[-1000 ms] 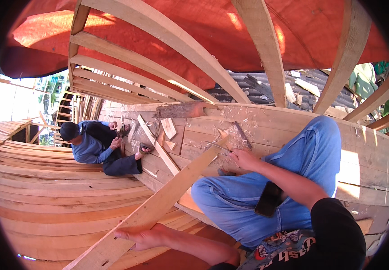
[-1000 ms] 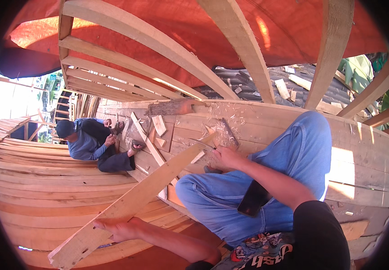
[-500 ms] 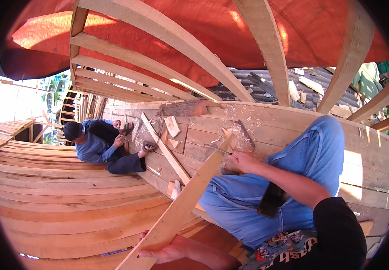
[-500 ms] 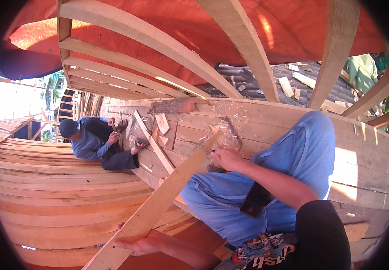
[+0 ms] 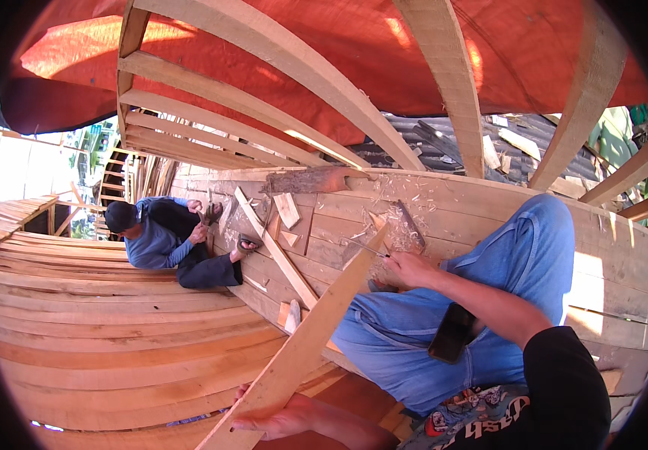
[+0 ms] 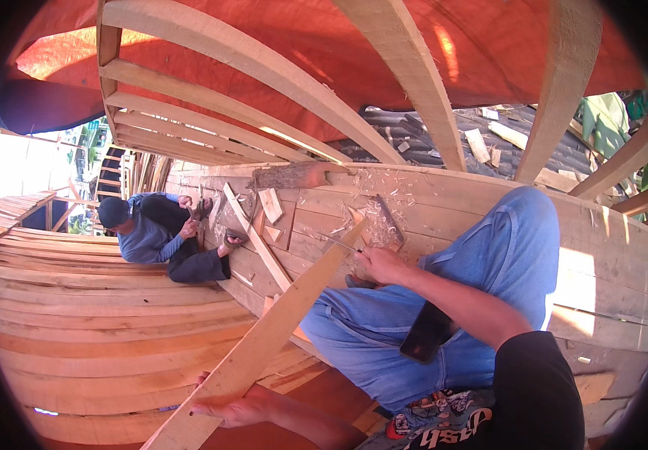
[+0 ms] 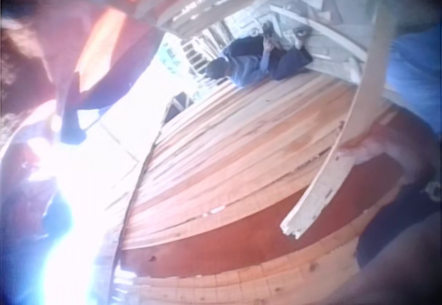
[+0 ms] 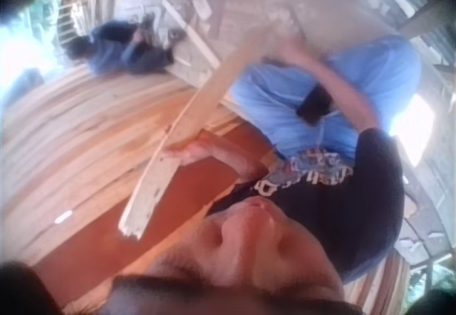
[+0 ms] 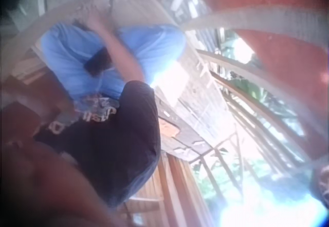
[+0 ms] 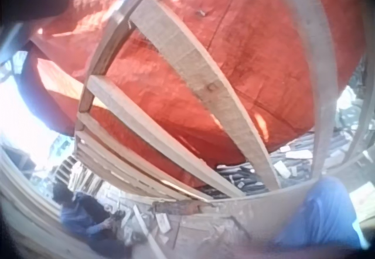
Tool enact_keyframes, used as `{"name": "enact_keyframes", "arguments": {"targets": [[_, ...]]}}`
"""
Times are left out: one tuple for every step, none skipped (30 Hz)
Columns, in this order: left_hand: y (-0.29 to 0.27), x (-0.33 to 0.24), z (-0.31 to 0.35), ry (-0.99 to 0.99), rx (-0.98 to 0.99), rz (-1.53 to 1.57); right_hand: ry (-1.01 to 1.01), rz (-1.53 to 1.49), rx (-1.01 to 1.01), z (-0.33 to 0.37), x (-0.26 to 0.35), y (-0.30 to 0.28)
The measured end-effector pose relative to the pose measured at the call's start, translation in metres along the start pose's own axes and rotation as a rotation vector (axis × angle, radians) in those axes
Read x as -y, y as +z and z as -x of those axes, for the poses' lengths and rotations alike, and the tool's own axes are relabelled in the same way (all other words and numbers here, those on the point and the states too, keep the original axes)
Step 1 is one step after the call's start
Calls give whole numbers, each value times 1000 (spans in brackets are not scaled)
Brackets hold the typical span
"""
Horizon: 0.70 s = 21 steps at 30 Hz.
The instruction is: The person uses a hand plane to shave wood shavings from the edge of a long wooden plank while sitting on a wooden floor.
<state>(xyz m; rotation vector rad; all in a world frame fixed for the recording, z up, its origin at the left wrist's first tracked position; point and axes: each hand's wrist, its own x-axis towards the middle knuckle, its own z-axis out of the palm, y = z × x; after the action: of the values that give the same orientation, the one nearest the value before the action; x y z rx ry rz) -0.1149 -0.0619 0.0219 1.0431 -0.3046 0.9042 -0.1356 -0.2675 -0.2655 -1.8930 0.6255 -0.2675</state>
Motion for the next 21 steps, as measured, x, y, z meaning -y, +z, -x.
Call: {"name": "enact_keyframes", "arguments": {"targets": [[2, 0, 1, -1, -12, -6, -22, 5, -1, 1, 0, -4], [6, -1, 1, -3, -23, -12, 1, 10, -4, 0, -5, -7], [9, -1, 1, -4, -33, -17, 24, 15, -8, -4, -10, -12], [10, 0, 0, -2, -33, -25, 54, 15, -13, -4, -16, -14], [7, 2, -3, 6, -40, -37, 39, 9, 11, 0, -3, -14], [5, 4, -5, 13, -47, -50, 24, 3, 36, 5, 13, -9], [4, 4, -6, 4, -56, -53, 13, 0, 54, 9, 21, -12], [4, 4, -5, -5, -66, -57, 21, 5, 38, 6, 13, -11], [4, 4, -4, -14, -75, -61, 29, 10, 24, -1, 3, -7], [6, 3, -3, 5, -57, -47, 35, 10, 9, -5, -1, -7], [9, 2, -1, 25, -38, -33, 47, 9, 6, -7, -10, -13], [10, 2, 0, 44, -20, -19, 39, 14, 3, -4, -13, -10], [8, 3, -1, 39, -12, -6, 27, 14, 4, 1, -1, -8], [4, 4, -4, 34, -4, 7, 15, 14, 5, 5, 7, -6], [2, 4, -6, 29, 4, 19, 2, 8, -4, 3, 7, -3], [3, 4, -4, 26, 4, 20, -6, 7, -15, 3, 5, -1], [6, 3, -1, 23, 3, 20, -14, 7, -25, 3, 2, 1], [6, 2, 1, 19, 3, 19, 31, -1, 8, 4, -3, -1], [4, 3, -2, -3, -2, 16, 68, -13, 40, 0, -1, -6], [0, 5, -5, -25, -7, 12, 104, -25, 73, -2, 3, -10], [-2, 5, -8, -48, -12, 8, 62, -30, 62, 2, 9, -9]]}}
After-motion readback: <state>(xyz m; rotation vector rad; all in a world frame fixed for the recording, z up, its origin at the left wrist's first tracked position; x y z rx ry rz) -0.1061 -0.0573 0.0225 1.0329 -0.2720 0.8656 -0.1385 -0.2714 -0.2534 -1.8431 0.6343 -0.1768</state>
